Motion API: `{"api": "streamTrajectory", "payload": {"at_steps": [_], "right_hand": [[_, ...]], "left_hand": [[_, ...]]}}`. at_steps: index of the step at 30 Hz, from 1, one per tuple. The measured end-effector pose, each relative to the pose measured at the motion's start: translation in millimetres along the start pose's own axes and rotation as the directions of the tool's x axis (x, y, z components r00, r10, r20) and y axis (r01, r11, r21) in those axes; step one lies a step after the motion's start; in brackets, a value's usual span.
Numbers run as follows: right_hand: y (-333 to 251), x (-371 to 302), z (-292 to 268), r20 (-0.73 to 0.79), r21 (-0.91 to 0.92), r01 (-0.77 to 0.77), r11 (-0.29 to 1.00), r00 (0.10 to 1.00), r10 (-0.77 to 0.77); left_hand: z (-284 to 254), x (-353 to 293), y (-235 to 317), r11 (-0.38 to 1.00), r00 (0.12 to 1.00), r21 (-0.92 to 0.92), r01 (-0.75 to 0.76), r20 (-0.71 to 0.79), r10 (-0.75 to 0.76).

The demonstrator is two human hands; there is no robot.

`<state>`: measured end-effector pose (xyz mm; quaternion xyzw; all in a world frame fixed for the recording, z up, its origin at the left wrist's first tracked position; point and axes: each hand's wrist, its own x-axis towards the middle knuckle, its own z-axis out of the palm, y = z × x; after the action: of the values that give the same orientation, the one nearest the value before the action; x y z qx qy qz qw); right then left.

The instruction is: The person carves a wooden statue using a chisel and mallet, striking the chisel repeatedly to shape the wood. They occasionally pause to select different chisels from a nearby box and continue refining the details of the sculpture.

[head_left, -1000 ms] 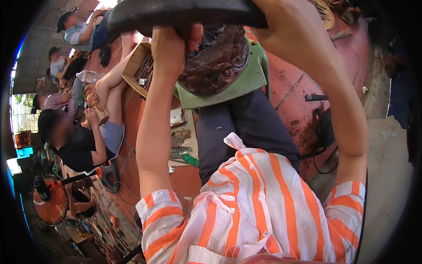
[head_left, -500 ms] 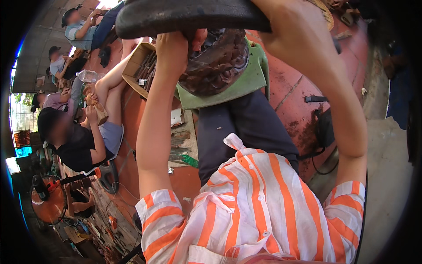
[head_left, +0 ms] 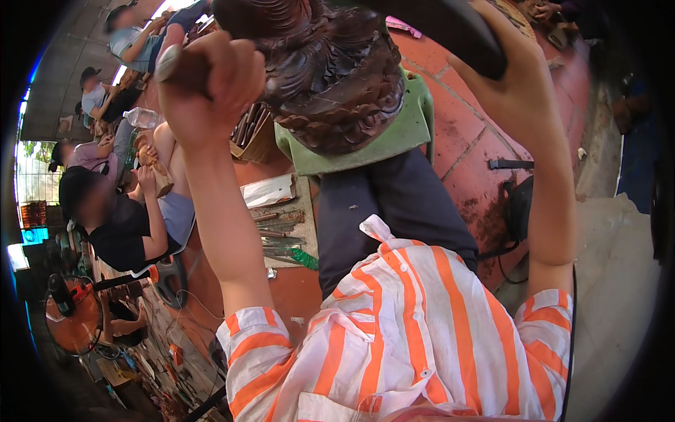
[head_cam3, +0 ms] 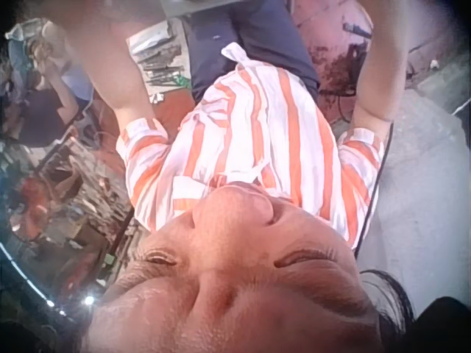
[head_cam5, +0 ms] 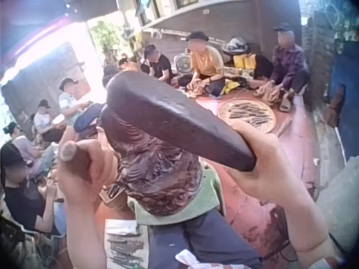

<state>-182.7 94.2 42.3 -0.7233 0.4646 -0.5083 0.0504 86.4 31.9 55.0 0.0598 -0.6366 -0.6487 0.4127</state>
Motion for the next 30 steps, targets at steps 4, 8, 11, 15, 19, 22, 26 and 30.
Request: {"api": "streamTrajectory", "payload": {"at_steps": [4, 8, 11, 15, 19, 22, 26, 30], "right_hand": [[31.9, -26.3, 0.5, 0.004, 0.163, -0.123, 0.979, 0.992, 0.124], [50.7, -71.8, 1.1, -0.007, 0.303, -0.364, 0.881, 0.923, 0.384], [51.7, -90.0, 3.3, -0.034, 0.327, -0.416, 0.849, 0.892, 0.45], [55.0, -109.6, 3.0, 0.031, 0.388, -0.52, 0.761, 0.833, 0.553], [59.1, -115.9, 17.4, -0.074, 0.453, -0.501, 0.737, 0.803, 0.591], [58.8, -115.3, 34.3, -0.15, 0.53, -0.453, 0.717, 0.782, 0.605], [71.6, -120.6, 60.1, -0.224, 0.327, -0.351, 0.877, 0.873, 0.432], [77.8, -122.3, 69.2, -0.148, 0.37, -0.489, 0.79, 0.808, 0.57]], "left_hand": [[54.8, -11.8, -40.8, 0.685, 0.912, 0.709, -0.168, -0.152, 0.38], [103.8, 4.4, -103.3, 0.294, 0.991, 0.95, -0.105, 0.076, 0.108], [94.9, 10.0, -129.8, 0.248, 0.99, 0.966, -0.074, 0.04, 0.138], [72.1, 17.3, -141.6, 0.169, 0.981, 0.986, 0.009, -0.041, 0.188], [60.9, 23.4, -140.4, 0.187, 0.978, 0.975, 0.12, -0.149, 0.148], [58.8, 26.6, -145.1, 0.265, 0.955, 0.961, 0.077, -0.147, 0.257], [58.5, 27.1, -145.3, 0.235, 0.955, 0.967, 0.096, -0.155, 0.251], [56.8, 32.4, -154.7, 0.172, 0.943, 0.974, 0.149, -0.193, 0.273]]}}
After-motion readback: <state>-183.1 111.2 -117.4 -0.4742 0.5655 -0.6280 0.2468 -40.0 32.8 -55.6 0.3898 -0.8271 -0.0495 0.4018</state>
